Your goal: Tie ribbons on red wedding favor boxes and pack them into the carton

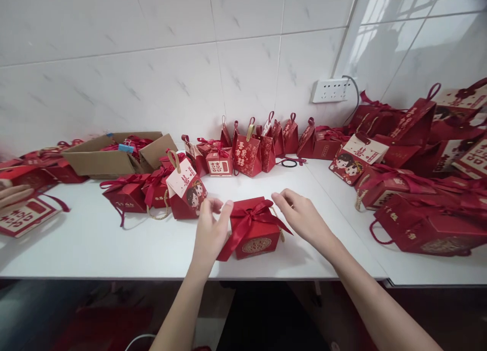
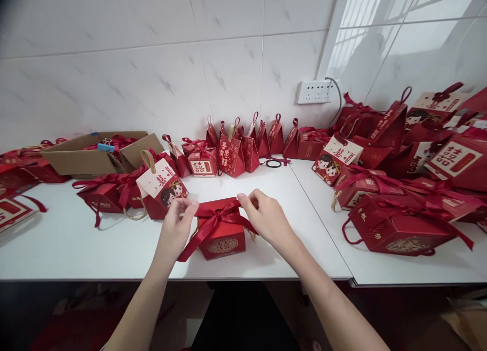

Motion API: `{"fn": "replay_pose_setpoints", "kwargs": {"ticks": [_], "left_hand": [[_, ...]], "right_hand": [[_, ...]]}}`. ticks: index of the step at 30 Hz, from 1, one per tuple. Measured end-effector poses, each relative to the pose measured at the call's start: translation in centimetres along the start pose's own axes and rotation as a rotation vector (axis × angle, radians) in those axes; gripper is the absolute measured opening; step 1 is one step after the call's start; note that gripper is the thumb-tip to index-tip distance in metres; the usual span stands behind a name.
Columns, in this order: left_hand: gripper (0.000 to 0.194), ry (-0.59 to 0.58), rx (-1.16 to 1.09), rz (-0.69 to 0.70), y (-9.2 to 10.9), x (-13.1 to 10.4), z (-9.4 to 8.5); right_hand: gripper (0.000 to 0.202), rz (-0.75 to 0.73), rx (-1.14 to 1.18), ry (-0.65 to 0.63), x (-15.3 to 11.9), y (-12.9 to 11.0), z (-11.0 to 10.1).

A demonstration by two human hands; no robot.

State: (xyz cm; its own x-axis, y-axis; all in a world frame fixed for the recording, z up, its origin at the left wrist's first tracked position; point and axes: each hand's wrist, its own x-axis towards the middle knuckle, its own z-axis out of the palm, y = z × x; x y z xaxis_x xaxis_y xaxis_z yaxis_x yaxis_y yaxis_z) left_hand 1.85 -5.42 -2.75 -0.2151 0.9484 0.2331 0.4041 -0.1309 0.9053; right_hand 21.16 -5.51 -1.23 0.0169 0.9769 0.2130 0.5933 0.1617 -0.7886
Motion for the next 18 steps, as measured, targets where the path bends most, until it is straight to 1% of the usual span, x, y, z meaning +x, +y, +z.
{"fn": "replay_pose_setpoints", "kwargs": {"ticks": [1, 3, 5, 6, 8, 10, 14, 18], "left_hand": [[0.032, -0.021, 0.027, -0.03, -0.1, 0.0, -0.2], [0.042, -0.126, 0.064, -0.079, -0.1, -0.1, -0.4], [0.043, -0.204, 0.066, -0.092, -0.1, -0.1, -0.4], [0.041, -0.21, 0.058, -0.083, 0.0, -0.2, -0.3], [0.037, -0.191, 0.031, -0.054, 0.0, -0.4, -0.1], [0.036, -0.142, 0.006, -0.03, 0.1, -0.8, 0.1], [0.033, -0.04, 0.031, -0.02, 0.0, -1.5, 0.5], [0.033, -0.014, 0.058, -0.029, -0.3, -1.8, 0.8]], "right_hand": [[0.046, 0.05, -0.008, -0.072, 0.5, 0.0, 0.1], [0.048, 0.086, 0.039, -0.156, 1.1, 0.2, 0.6], [0.043, 0.089, 0.166, -0.191, 1.3, 0.4, 1.2], [0.04, 0.086, 0.227, -0.198, 1.3, 0.5, 1.5], [0.037, 0.078, 0.335, -0.187, 1.2, 0.8, 2.1], [0.039, 0.076, 0.446, -0.16, 0.8, 1.1, 2.6], [0.044, 0.141, 0.725, -0.143, 0.1, 1.4, 3.3], [0.045, 0.184, 0.84, -0.098, -0.3, 1.7, 3.7]]}}
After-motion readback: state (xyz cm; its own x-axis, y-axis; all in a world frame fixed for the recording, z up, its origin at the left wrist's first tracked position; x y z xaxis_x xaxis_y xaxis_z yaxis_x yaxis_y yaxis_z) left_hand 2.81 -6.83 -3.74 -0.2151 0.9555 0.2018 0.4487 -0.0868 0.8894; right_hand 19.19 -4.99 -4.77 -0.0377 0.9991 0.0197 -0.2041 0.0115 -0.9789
